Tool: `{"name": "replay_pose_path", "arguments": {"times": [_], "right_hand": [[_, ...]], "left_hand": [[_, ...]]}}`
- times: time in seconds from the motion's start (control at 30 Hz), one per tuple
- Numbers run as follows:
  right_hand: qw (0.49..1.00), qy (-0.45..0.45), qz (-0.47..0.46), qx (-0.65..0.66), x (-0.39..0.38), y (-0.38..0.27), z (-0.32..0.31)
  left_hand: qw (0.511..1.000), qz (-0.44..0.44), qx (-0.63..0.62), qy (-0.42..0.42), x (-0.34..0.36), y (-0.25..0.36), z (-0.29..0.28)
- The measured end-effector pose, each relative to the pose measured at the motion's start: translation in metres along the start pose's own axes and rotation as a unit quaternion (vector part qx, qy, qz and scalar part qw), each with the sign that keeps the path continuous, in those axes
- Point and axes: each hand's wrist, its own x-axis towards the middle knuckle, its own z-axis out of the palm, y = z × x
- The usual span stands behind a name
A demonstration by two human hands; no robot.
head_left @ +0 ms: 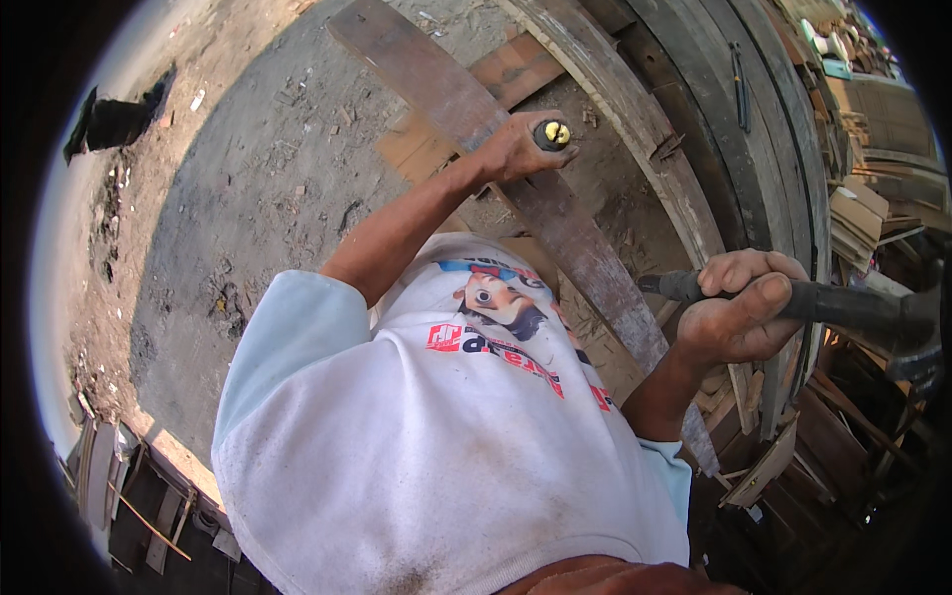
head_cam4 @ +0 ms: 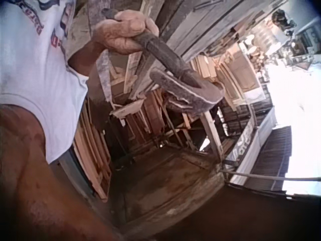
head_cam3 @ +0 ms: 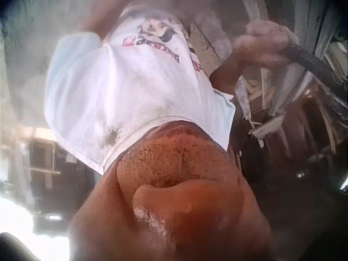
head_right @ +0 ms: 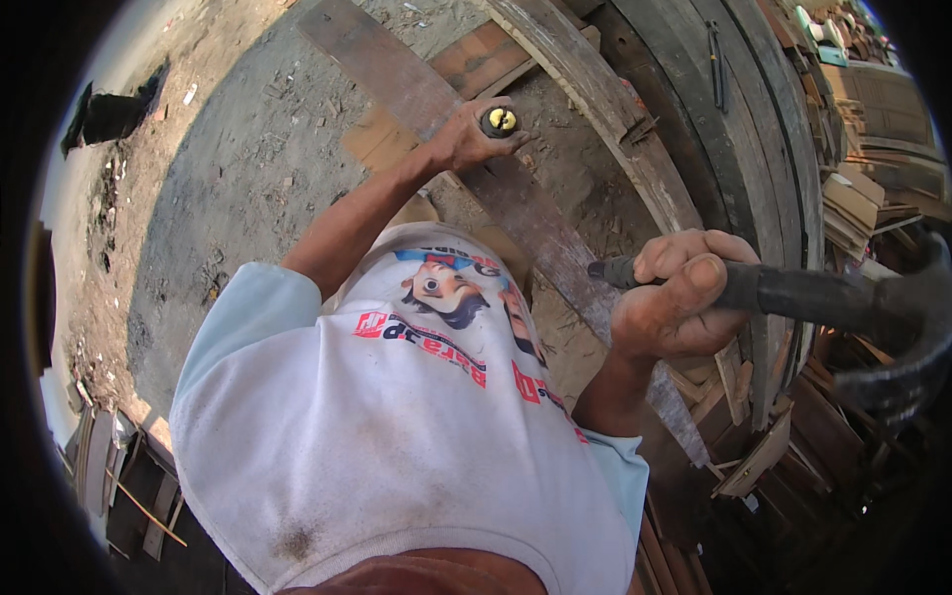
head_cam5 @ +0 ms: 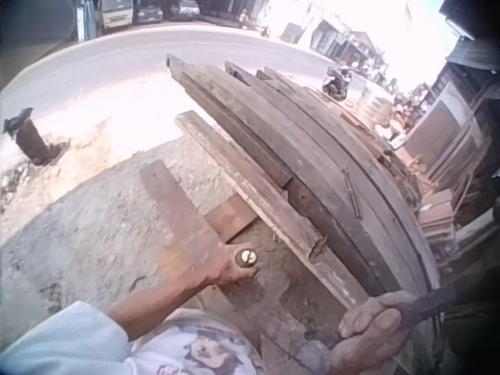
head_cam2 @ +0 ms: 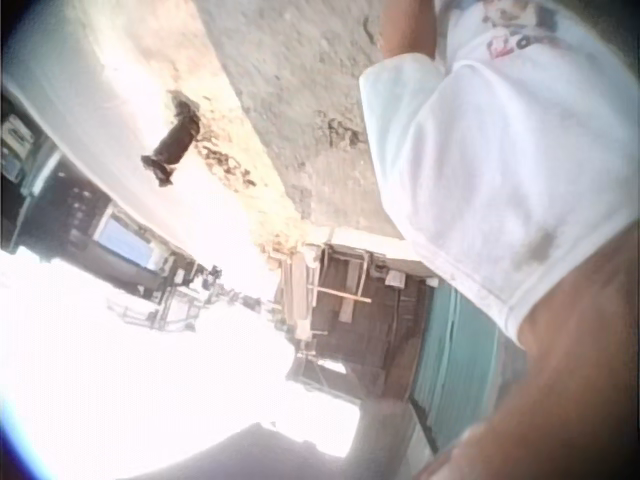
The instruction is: The person uses a hammer to remove nails and pry apart wooden boards from a structure, then aligns and hammers boards together to assemble a wooden frame.
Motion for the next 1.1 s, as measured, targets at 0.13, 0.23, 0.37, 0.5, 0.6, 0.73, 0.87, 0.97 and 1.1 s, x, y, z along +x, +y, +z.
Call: {"name": "replay_pose_path", "arguments": {"times": [0.13, 0.23, 0.37, 0.5, 0.6, 0.73, 0.87, 0.97, 1.1], "right_hand": [[0.990, -0.075, 0.024, -0.120, -0.037, 0.046, 0.001], [0.888, -0.299, 0.252, -0.242, -0.072, 0.092, 0.017], [0.886, -0.186, 0.373, -0.205, -0.104, 0.100, -0.015], [0.909, -0.117, 0.325, -0.232, -0.131, 0.115, -0.040], [0.891, -0.118, 0.332, -0.286, -0.145, 0.127, -0.053], [0.860, -0.161, 0.357, -0.326, -0.149, 0.138, -0.051], [0.860, -0.190, 0.335, -0.334, -0.166, 0.144, -0.057], [0.850, -0.229, 0.301, -0.365, -0.160, 0.146, -0.048], [0.824, -0.291, 0.262, -0.409, -0.172, 0.154, -0.054]], "left_hand": [[1.000, 0.014, 0.007, 0.001, 0.003, -0.012, 0.008], [1.000, -0.003, 0.012, -0.003, 0.007, 0.000, -0.001], [0.999, -0.024, 0.019, -0.024, 0.002, -0.004, 0.003], [0.999, -0.031, -0.020, -0.033, 0.006, 0.011, -0.001], [0.992, -0.108, 0.061, 0.004, 0.023, 0.011, 0.011], [0.987, 0.110, 0.118, -0.012, 0.009, 0.012, 0.027], [0.997, 0.064, 0.032, -0.003, -0.031, 0.081, 0.005], [0.980, -0.121, -0.036, 0.154, -0.049, 0.072, -0.042], [0.935, -0.349, 0.025, -0.050, -0.094, 0.021, -0.048]]}}
